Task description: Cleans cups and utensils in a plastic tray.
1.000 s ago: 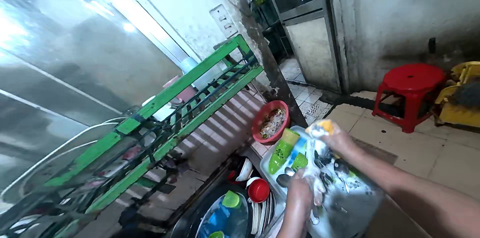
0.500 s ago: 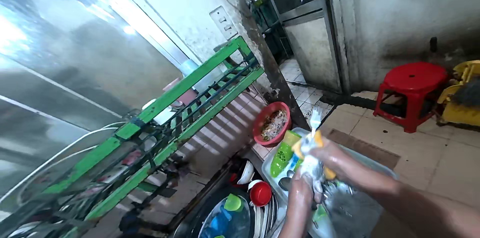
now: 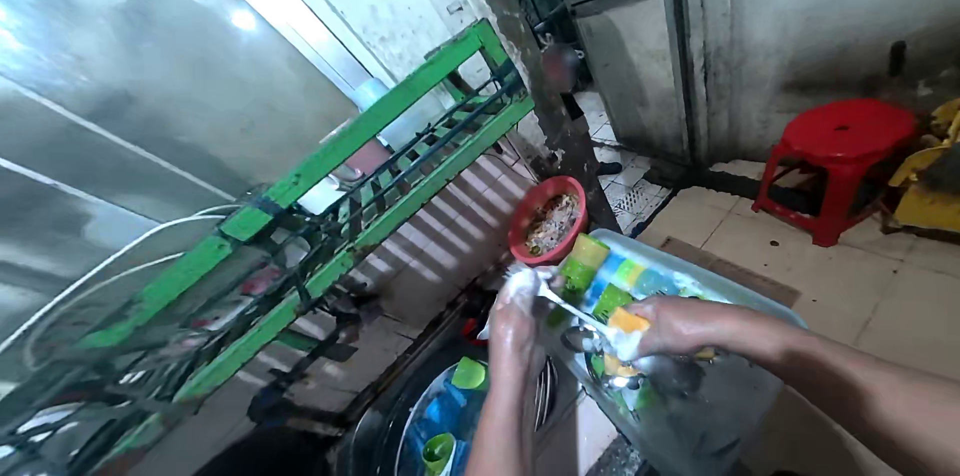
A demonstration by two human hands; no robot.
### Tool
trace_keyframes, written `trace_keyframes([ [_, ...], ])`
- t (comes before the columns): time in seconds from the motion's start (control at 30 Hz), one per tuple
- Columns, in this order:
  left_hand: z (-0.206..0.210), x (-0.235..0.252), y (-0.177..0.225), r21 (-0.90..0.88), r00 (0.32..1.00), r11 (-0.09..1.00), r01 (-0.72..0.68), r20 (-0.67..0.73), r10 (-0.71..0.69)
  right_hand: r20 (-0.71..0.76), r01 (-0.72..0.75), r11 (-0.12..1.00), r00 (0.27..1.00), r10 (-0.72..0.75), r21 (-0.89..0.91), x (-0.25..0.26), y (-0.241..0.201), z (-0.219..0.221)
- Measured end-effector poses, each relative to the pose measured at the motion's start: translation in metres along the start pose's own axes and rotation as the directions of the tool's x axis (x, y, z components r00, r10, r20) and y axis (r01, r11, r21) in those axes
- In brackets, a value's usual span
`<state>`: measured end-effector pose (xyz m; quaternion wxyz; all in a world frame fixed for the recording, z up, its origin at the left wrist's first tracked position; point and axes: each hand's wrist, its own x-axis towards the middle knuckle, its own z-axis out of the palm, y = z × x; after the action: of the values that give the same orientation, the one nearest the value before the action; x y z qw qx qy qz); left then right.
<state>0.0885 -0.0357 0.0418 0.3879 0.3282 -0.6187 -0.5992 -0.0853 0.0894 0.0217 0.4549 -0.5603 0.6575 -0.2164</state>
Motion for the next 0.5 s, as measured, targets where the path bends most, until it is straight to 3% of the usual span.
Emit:
trace_keyframes([
  [0.1,-0.042,0.007,0.016,0.024,0.987,0.999,-0.022,-0.157,0.026,-0.085,-0.055,0.998,0.995,0.054,-0.011,-0.007,0.019,-0.009],
  [0.17,-0.088,0.006,0.016,0.29,0.963,0.957,-0.001,-0.256,0.079,-0.192,-0.128,0.992,0.974,0.122,-0.015,-0.016,0.041,-0.015],
  [0.2,-0.114,0.004,0.009,0.486,0.953,0.872,0.057,-0.287,0.098,-0.219,-0.184,0.983,0.96,0.175,-0.023,-0.023,0.047,-0.018],
  [0.27,-0.164,-0.005,-0.013,0.797,0.964,0.573,0.192,-0.263,0.043,-0.209,-0.287,0.951,0.943,0.258,-0.119,-0.04,0.052,-0.02],
  [0.37,-0.214,-0.022,-0.054,0.931,0.937,0.229,0.283,-0.218,-0.271,-0.16,-0.219,0.894,0.973,0.168,-0.39,-0.052,0.075,-0.005],
  [0.43,-0.213,-0.025,-0.066,0.949,0.898,0.136,0.285,-0.216,-0.382,-0.133,-0.103,0.867,0.99,0.043,-0.488,-0.055,0.091,0.005],
  [0.5,-0.187,-0.019,-0.06,0.968,0.923,0.143,0.207,-0.145,-0.355,-0.056,-0.134,0.84,0.991,0.123,-0.525,-0.051,0.083,0.006],
])
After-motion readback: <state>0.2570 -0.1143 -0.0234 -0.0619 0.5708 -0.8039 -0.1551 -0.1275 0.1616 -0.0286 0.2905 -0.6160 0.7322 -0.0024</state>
